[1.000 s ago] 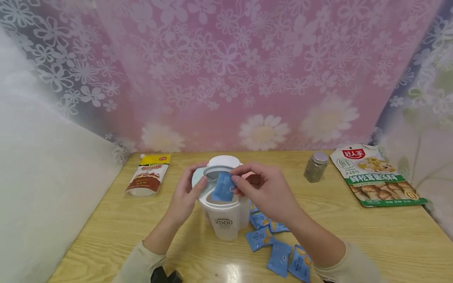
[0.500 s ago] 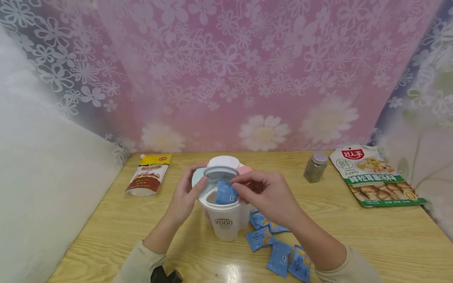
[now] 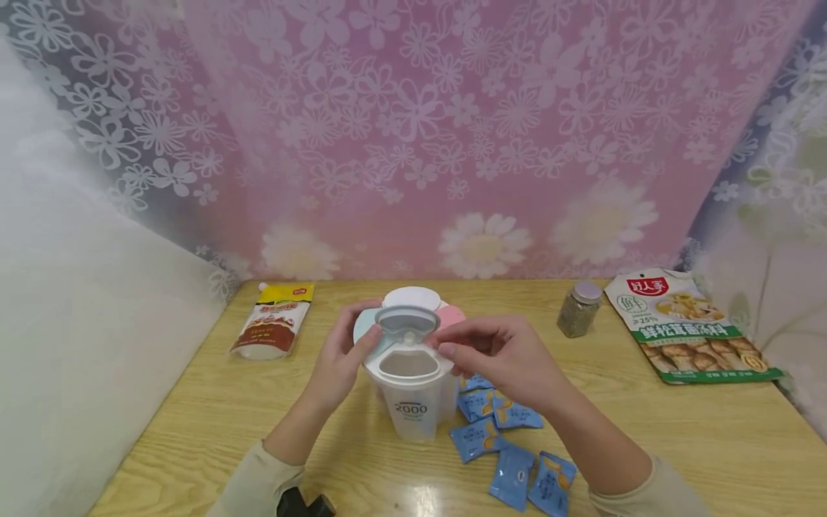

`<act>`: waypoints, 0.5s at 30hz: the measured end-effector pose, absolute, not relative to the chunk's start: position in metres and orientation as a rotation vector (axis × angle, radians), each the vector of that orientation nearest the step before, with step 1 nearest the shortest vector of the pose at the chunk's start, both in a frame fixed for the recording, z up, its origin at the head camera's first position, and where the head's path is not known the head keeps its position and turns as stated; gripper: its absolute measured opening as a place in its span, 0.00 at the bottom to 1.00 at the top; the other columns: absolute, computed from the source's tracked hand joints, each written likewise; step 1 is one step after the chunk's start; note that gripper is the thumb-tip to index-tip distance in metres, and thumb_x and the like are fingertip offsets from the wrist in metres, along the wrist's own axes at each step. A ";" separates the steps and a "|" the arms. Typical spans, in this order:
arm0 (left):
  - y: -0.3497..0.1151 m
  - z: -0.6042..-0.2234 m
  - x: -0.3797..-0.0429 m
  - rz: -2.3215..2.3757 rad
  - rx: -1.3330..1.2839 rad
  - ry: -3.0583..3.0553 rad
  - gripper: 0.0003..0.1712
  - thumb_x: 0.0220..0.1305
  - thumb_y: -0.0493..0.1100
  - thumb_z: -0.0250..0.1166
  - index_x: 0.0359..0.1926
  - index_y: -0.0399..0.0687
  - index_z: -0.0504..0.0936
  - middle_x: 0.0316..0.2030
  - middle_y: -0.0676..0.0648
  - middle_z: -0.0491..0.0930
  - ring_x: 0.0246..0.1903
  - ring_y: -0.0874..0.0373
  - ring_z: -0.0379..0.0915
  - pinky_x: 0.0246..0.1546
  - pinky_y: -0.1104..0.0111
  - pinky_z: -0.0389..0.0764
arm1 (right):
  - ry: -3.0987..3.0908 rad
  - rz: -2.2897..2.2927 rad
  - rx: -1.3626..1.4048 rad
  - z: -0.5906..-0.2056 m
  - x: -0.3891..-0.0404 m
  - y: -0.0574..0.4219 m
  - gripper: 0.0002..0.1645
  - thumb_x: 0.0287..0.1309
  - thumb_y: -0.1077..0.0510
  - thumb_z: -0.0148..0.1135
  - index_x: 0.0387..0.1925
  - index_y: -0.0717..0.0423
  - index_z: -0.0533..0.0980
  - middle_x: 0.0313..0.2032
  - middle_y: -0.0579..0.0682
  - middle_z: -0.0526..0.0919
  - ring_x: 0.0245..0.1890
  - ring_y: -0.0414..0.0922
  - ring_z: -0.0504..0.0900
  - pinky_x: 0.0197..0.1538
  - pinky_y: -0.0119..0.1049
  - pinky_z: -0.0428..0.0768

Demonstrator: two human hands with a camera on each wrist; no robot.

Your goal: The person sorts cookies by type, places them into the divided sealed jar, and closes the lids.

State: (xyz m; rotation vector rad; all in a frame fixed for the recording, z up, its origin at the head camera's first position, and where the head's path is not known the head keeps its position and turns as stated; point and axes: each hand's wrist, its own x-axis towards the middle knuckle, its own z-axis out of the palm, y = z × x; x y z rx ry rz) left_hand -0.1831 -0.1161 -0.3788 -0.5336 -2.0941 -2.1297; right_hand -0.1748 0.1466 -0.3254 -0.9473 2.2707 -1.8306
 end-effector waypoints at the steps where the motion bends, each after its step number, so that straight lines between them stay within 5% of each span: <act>1: -0.116 -0.379 -0.183 -2.125 -0.533 -2.099 0.23 0.72 0.41 0.58 0.66 0.46 0.67 0.58 0.39 0.72 0.51 0.57 0.74 0.46 0.70 0.81 | 2.262 -1.839 -0.938 -0.326 -0.175 0.148 0.11 0.65 0.66 0.62 0.48 0.63 0.82 0.43 0.44 0.89 0.30 0.44 0.86 0.34 0.39 0.85; 8: -0.116 -0.380 -0.182 -2.121 -0.518 -2.108 0.23 0.72 0.40 0.58 0.65 0.43 0.66 0.60 0.40 0.72 0.55 0.58 0.71 0.53 0.72 0.78 | 2.214 -1.937 -0.937 -0.335 -0.175 0.160 0.11 0.65 0.70 0.60 0.46 0.63 0.82 0.40 0.45 0.90 0.26 0.43 0.83 0.28 0.37 0.81; 15: -0.116 -0.379 -0.183 -2.106 -0.546 -2.119 0.23 0.73 0.41 0.57 0.65 0.44 0.66 0.59 0.39 0.72 0.54 0.56 0.72 0.50 0.70 0.80 | 2.182 -1.988 -0.949 -0.344 -0.179 0.184 0.13 0.64 0.74 0.57 0.47 0.64 0.81 0.42 0.44 0.89 0.24 0.44 0.81 0.26 0.38 0.78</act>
